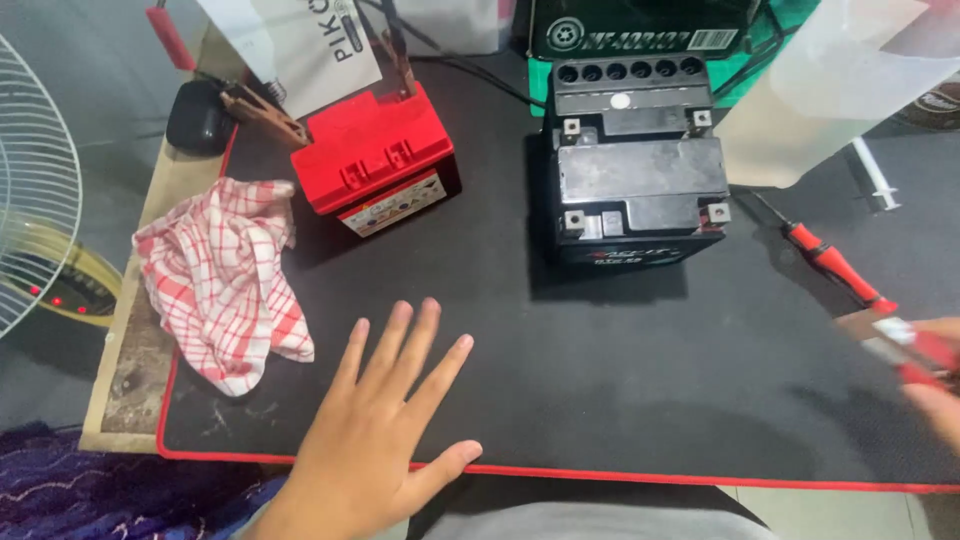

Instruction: Removing the protective top cover from a motorcycle battery and cleaning the surface and terminals using a cloth.

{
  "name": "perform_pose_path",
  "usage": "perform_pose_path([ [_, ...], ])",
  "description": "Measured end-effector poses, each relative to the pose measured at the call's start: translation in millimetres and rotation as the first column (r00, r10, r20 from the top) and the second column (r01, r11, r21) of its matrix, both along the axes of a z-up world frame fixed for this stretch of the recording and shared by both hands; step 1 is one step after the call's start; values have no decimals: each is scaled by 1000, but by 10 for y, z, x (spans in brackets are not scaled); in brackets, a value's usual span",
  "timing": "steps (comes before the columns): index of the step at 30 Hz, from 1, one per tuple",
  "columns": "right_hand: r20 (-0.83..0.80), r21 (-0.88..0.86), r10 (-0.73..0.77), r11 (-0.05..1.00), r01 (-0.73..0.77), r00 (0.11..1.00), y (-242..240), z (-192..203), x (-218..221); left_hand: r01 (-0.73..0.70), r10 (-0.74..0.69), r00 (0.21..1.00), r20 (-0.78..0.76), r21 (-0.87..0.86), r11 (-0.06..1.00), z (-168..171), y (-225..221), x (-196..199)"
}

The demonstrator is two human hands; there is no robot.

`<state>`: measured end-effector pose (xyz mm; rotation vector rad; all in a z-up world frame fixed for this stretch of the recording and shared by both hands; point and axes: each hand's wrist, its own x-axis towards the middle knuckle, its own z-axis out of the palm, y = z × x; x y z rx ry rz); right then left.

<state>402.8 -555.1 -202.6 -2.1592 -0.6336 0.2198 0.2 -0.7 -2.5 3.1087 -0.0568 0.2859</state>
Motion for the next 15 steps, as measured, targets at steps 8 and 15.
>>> perform_pose_path([
  [8,167,-209,209,963,-173,964,1969,2109,-1272,194,-200,980,13,182,964,-192,-248,49],
  [15,-73,-761,358,583,-285,931,2799,2402,-1419,486,-518,855,26,-387,783,113,-38,180],
])
